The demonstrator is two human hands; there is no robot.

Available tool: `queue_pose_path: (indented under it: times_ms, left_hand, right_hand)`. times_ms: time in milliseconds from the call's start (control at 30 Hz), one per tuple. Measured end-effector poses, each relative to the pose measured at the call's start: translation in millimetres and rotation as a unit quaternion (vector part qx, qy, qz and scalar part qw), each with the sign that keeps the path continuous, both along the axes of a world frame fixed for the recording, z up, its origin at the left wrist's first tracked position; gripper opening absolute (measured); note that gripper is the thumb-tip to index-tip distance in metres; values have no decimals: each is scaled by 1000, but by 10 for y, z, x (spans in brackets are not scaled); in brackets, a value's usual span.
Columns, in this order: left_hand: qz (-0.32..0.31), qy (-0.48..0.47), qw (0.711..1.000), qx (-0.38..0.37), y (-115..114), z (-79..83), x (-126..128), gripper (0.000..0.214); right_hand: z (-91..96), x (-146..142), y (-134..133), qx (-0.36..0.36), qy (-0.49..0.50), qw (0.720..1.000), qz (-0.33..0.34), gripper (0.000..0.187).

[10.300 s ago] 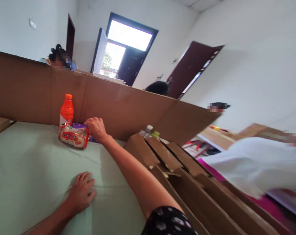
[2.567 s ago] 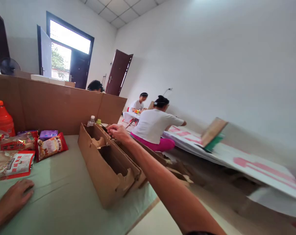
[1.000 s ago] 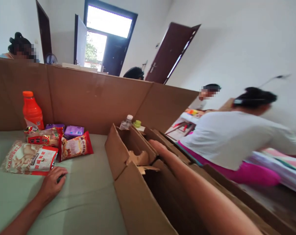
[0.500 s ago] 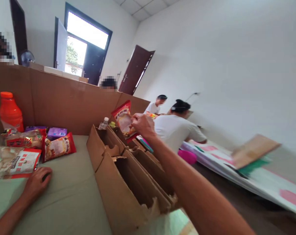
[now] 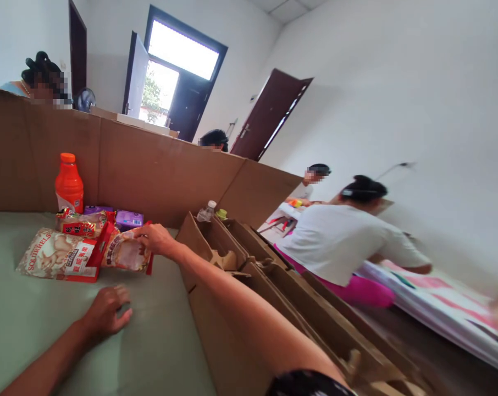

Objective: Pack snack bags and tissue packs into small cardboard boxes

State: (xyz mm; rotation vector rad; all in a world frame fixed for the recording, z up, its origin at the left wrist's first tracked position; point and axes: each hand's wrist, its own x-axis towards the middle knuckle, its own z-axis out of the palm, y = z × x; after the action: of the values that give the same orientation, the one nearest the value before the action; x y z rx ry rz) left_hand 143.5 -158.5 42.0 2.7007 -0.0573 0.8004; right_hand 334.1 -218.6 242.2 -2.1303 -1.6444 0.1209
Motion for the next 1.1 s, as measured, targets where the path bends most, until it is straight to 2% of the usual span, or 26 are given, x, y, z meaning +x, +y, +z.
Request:
queue_pose_path:
  times_ms: [100,200,300,400,500,600,700,800,967,1100]
  left_hand:
    - [20,-5,1000,-7,34,43,18,17]
    - [34,-25,999,-17,96,77,46,23]
    - [29,-56,998,-21,170,93,106,26]
    - [11,-84,996,-17,251,117,197,25]
    - [1,-101,995,-3,297,147,245,29]
    - [13,-105,994,18,315,144,241,33]
    - [28,-92,994,49,344,112,234,35]
    - [39,-100,991,78,384,87,243,34]
    - [37,-96,991,84,450,33,265,27]
    - [53,-89,992,66,456,26,257,25]
  right_hand:
    - [54,119,-26,31,7,999,-9,22]
    - [335,436,-449,88,15,994,-62,20]
    - [643,808,-1215,150,15,975,-161,20]
    - [791,1071,-2129,194,22,939,-282,22]
    - [708,1211,-2900,206,49,898,-385,20]
    - [504,1320,-3370,178,78,872,-449,18]
    - [341,1417,-3610,119,94,860,-487,25]
    - [260,1462,-3766,51,112,857,-501,25]
    - [167,1468,-3923,-42,157,865,-474,25]
    - [82,1500,-3939,-86,124,874,-462,30]
